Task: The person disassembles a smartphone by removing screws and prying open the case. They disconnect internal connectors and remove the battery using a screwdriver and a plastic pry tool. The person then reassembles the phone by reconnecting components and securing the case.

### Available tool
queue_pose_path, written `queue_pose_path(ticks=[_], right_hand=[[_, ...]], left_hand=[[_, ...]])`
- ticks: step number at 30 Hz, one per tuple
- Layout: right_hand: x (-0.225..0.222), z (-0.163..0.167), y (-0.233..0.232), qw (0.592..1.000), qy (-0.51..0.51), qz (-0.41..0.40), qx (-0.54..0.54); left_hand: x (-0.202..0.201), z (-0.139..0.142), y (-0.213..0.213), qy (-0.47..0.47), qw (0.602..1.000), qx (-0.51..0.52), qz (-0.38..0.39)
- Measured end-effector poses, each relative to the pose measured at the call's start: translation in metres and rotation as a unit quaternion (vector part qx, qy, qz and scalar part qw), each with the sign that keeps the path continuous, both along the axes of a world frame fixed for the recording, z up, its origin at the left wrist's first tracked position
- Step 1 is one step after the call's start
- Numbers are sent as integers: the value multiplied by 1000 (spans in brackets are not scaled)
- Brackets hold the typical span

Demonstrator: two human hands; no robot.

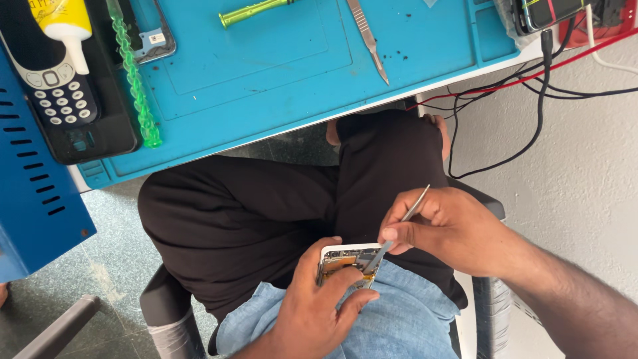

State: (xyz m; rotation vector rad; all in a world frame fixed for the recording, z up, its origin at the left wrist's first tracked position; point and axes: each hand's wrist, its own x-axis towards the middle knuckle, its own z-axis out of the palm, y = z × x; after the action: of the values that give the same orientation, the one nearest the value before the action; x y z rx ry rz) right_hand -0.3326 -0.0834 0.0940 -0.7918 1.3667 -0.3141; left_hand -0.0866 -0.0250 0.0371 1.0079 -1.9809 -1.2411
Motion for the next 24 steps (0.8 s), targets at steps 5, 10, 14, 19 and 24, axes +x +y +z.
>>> queue_pose_path(ticks=[5, 10, 14, 19, 24], right_hand=[[3, 3, 14, 985, 147, 58, -66], [7, 0, 66, 934, 142, -95, -314], [27, -33, 103, 915, 93, -157, -360], [39, -47, 119, 879, 182, -133, -420], [42, -40, 111, 818, 192, -131, -526]], left_hand=[[1, 5, -3, -45, 998, 1, 39], [15, 1, -8, -39, 994, 77, 69], [23, -5, -5, -31, 994, 75, 79], [24, -6, 1, -25, 993, 79, 80], [19, -3, 4, -37, 995, 60, 72]])
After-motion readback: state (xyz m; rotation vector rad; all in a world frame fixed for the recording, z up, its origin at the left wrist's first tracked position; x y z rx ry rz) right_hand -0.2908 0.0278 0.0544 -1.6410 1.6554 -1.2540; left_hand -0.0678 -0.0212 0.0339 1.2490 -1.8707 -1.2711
